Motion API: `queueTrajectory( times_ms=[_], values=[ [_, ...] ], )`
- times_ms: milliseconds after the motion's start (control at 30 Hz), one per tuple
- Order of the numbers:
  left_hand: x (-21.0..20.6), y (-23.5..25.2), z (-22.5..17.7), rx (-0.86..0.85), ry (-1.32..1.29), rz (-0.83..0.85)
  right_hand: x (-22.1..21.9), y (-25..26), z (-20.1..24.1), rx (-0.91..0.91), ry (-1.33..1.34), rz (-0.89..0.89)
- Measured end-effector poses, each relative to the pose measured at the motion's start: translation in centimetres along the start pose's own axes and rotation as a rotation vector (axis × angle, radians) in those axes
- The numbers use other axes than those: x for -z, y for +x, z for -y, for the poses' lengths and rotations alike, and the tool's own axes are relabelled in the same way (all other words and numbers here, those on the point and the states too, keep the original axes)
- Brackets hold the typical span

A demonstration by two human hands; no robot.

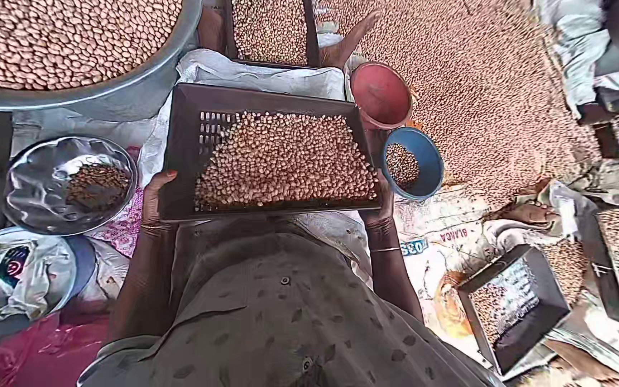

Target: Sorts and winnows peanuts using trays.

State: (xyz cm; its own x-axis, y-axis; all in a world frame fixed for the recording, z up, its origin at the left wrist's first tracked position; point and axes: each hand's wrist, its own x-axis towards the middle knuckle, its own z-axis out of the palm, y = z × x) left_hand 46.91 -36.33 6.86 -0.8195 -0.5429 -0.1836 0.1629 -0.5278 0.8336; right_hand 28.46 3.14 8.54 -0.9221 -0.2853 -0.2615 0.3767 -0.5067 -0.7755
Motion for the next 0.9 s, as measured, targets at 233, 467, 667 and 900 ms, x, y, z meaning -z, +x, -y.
queueTrajectory(
  times_ms=[233,467,667,900],
  values=[
    [-0.3,-5.4,-0.6,0.129,0.042,0.059,4.2,-4.2,-0.4,0.027,0.173,0.06],
    [1.8,0.1,-1.2,0.068,0.239,0.044,0.2,-0.4,-1.4,0.015,-0.087,-0.026],
    [7.3,-1.4,-0.5,0.091,0.351,0.011,-1.1,-5.7,-1.8,0.072,-0.361,-0.059],
    [6.6,0.6,-0.4,0.068,0.351,0.08,-8.6,-8.1,2.8,0.226,-0.466,0.057]
  ],
)
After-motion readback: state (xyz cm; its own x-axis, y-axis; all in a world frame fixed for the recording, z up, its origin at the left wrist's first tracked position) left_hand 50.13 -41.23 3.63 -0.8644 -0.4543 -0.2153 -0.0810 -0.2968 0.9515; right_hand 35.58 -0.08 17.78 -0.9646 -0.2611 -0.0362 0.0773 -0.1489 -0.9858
